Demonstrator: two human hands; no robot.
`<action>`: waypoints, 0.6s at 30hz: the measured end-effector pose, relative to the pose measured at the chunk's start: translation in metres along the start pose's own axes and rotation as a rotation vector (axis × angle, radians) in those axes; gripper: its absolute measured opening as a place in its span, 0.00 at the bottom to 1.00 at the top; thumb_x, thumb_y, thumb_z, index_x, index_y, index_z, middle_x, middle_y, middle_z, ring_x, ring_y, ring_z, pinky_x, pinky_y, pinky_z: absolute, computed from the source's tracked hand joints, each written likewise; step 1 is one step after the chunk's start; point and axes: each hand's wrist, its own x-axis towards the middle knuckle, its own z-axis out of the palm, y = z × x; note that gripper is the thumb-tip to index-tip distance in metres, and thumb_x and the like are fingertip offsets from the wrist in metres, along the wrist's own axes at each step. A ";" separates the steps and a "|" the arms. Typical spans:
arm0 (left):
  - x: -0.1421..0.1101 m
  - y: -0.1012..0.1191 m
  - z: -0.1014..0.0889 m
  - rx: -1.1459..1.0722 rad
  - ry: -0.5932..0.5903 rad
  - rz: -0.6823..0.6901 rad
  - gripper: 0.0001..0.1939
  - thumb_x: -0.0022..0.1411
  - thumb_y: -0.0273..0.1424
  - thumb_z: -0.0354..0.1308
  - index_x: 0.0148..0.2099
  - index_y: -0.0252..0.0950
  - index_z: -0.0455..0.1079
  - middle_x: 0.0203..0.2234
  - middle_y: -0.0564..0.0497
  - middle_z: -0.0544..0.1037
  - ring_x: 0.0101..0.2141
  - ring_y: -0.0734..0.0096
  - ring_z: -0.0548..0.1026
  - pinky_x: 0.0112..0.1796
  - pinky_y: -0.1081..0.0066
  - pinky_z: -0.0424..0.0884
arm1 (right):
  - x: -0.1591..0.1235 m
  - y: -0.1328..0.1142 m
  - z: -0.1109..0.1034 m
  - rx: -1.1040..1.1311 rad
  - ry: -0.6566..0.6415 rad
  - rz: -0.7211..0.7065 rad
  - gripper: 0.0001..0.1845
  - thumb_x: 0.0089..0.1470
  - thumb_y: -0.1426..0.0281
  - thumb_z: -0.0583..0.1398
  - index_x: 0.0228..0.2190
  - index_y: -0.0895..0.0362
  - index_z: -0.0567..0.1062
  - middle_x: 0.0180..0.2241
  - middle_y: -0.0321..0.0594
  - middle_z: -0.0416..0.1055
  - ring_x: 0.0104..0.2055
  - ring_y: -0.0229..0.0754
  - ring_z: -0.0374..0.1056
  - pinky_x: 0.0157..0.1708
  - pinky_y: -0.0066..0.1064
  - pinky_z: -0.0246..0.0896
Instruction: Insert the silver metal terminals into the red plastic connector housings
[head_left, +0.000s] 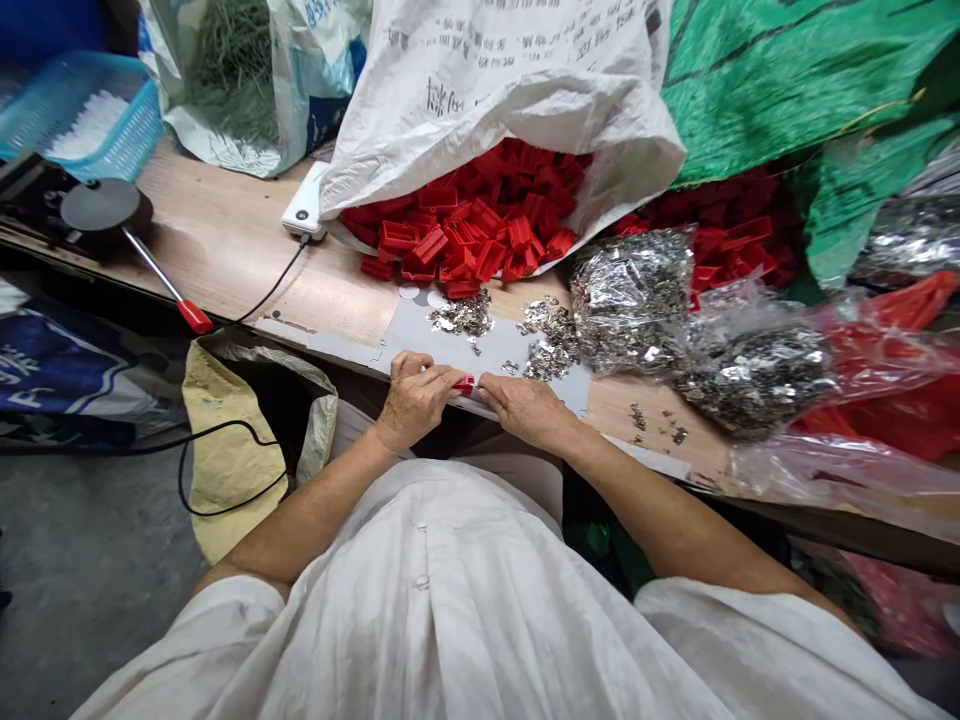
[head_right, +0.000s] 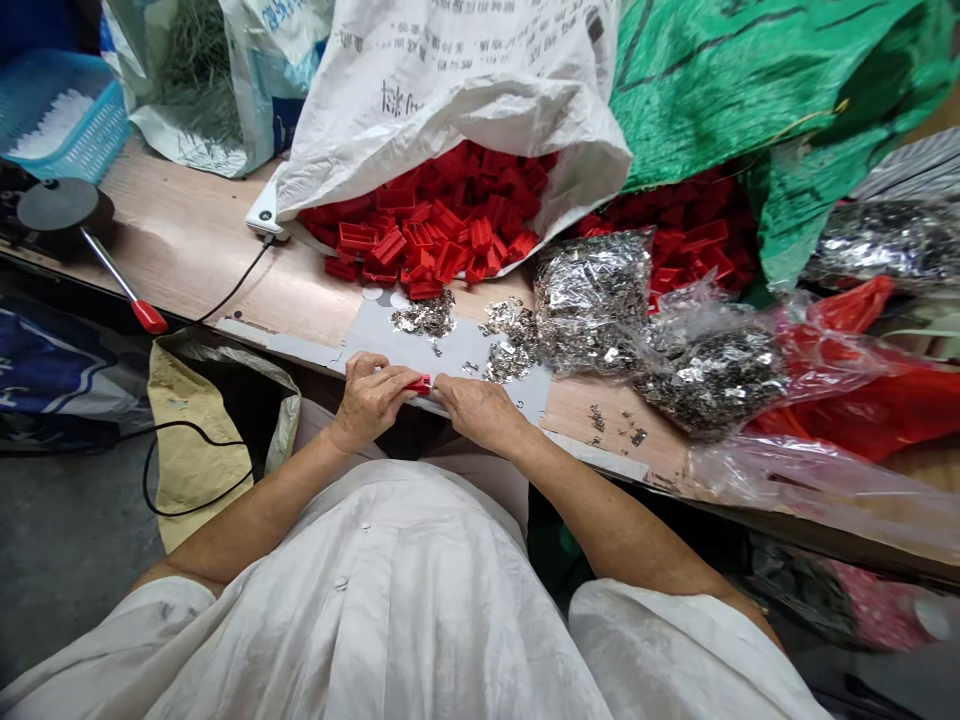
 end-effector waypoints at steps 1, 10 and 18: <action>0.000 0.000 0.000 -0.001 -0.003 0.000 0.13 0.66 0.38 0.53 0.50 0.45 0.72 0.43 0.52 0.79 0.45 0.62 0.68 0.51 0.56 0.58 | 0.000 0.001 -0.001 0.028 0.006 -0.013 0.14 0.65 0.65 0.45 0.37 0.54 0.69 0.31 0.41 0.74 0.31 0.41 0.67 0.29 0.29 0.47; 0.000 -0.002 -0.001 0.001 -0.005 0.012 0.14 0.67 0.40 0.51 0.50 0.45 0.72 0.43 0.52 0.80 0.44 0.61 0.67 0.51 0.57 0.56 | 0.006 0.006 -0.011 0.085 -0.039 -0.019 0.16 0.66 0.64 0.45 0.39 0.54 0.70 0.34 0.42 0.75 0.34 0.42 0.68 0.32 0.29 0.50; 0.000 -0.004 0.001 -0.009 0.037 0.039 0.13 0.66 0.38 0.53 0.50 0.45 0.73 0.42 0.51 0.80 0.44 0.63 0.67 0.51 0.58 0.56 | 0.009 0.001 -0.009 -0.065 -0.061 0.048 0.15 0.65 0.65 0.45 0.39 0.55 0.70 0.31 0.44 0.75 0.31 0.43 0.68 0.29 0.30 0.46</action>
